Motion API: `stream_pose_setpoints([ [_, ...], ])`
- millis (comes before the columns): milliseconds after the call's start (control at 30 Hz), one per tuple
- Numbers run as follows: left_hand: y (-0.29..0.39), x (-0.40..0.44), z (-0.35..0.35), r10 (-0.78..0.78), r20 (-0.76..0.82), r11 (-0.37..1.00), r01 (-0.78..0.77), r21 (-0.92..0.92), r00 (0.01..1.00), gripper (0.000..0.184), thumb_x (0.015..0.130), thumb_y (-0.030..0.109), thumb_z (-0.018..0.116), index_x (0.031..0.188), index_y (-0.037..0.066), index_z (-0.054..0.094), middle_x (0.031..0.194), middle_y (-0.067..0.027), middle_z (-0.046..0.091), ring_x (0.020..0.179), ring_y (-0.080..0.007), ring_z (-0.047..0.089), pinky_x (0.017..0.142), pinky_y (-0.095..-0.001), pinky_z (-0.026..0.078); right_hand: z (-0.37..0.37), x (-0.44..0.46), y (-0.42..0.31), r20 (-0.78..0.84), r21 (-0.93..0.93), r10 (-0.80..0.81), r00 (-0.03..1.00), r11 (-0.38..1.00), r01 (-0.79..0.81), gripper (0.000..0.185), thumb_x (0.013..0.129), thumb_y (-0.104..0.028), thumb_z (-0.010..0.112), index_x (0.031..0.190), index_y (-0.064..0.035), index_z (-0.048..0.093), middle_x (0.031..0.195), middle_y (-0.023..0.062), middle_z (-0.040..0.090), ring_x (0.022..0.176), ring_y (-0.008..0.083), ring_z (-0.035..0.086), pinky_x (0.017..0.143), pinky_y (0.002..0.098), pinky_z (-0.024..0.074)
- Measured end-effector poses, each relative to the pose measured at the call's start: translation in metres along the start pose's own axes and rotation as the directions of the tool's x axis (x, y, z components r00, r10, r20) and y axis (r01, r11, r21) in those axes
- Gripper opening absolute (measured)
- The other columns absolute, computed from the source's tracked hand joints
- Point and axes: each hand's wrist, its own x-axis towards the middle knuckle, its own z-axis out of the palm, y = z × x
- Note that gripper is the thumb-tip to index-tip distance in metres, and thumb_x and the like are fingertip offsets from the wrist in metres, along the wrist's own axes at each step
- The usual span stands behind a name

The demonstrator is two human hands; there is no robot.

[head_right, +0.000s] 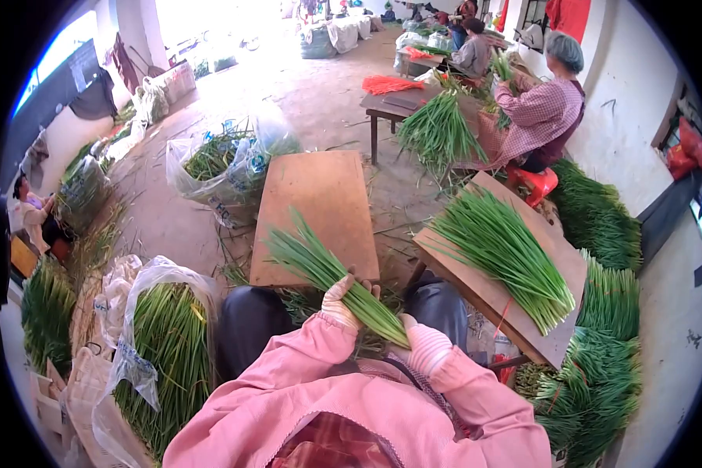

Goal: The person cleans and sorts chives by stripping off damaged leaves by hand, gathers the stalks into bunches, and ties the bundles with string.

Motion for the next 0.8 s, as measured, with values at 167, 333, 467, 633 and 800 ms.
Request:
stream_pose_setpoints([
  [167,-0.048,0.003,0.014,-0.120,0.069,0.990,0.114,0.079,0.990,0.029,0.071,0.008,0.064,0.098,0.014,0.054,0.077,-0.0032,0.059,0.071,-0.0219,0.056,0.078,-0.0442,0.043,-0.005,-0.054,0.051,-0.183,0.032,0.012,0.983,0.999,-0.006,0.048,0.071,-0.019,0.061,0.111,-0.0027,0.039,0.078,0.0209,0.057,0.073,0.0367,0.056,0.063,0.0396,0.0456],
  [333,-0.091,0.037,0.029,-0.093,0.018,0.980,0.089,0.178,0.995,0.019,0.075,0.014,0.057,0.094,0.013,0.054,0.077,-0.0035,0.055,0.069,-0.0237,0.054,0.073,-0.0443,0.044,-0.014,-0.096,0.114,-0.252,-0.133,0.163,0.954,0.970,-0.201,0.051,0.069,-0.017,0.058,0.114,-0.0063,0.039,0.082,0.0195,0.057,0.074,0.0348,0.057,0.065,0.0420,0.0462],
  [467,-0.135,0.075,0.033,-0.228,0.095,0.931,0.188,0.311,0.969,0.014,0.078,0.023,0.049,0.077,0.010,0.056,0.069,-0.0067,0.056,0.065,-0.0253,0.053,0.068,-0.0413,0.043,-0.031,-0.117,0.150,-0.358,-0.220,0.198,0.912,0.932,-0.289,0.063,0.067,-0.011,0.053,0.126,-0.0073,0.031,0.084,0.0180,0.057,0.075,0.0340,0.056,0.067,0.0419,0.0458],
  [633,-0.174,0.121,0.055,-0.282,0.233,0.886,0.160,0.435,0.931,0.011,0.073,0.019,0.062,0.075,0.010,0.058,0.070,-0.0031,0.058,0.070,-0.0214,0.057,0.079,-0.0481,0.044,-0.076,-0.132,0.185,-0.382,-0.256,0.347,0.857,0.851,-0.459,0.053,0.060,-0.013,0.068,0.106,-0.0087,0.041,0.084,0.0135,0.056,0.078,0.0318,0.056,0.066,0.0377,0.0465],
  [800,-0.191,0.178,0.143,-0.069,-0.005,0.799,0.058,0.599,0.998,0.012,0.076,0.019,0.056,0.077,0.007,0.056,0.078,-0.0078,0.059,0.077,-0.0262,0.056,0.077,-0.0481,0.044,-0.143,-0.129,0.252,-0.507,-0.393,0.264,0.821,0.777,-0.493,0.055,0.064,-0.007,0.064,0.113,-0.0104,0.039,0.084,0.0144,0.055,0.076,0.0320,0.056,0.064,0.0386,0.0466],
])
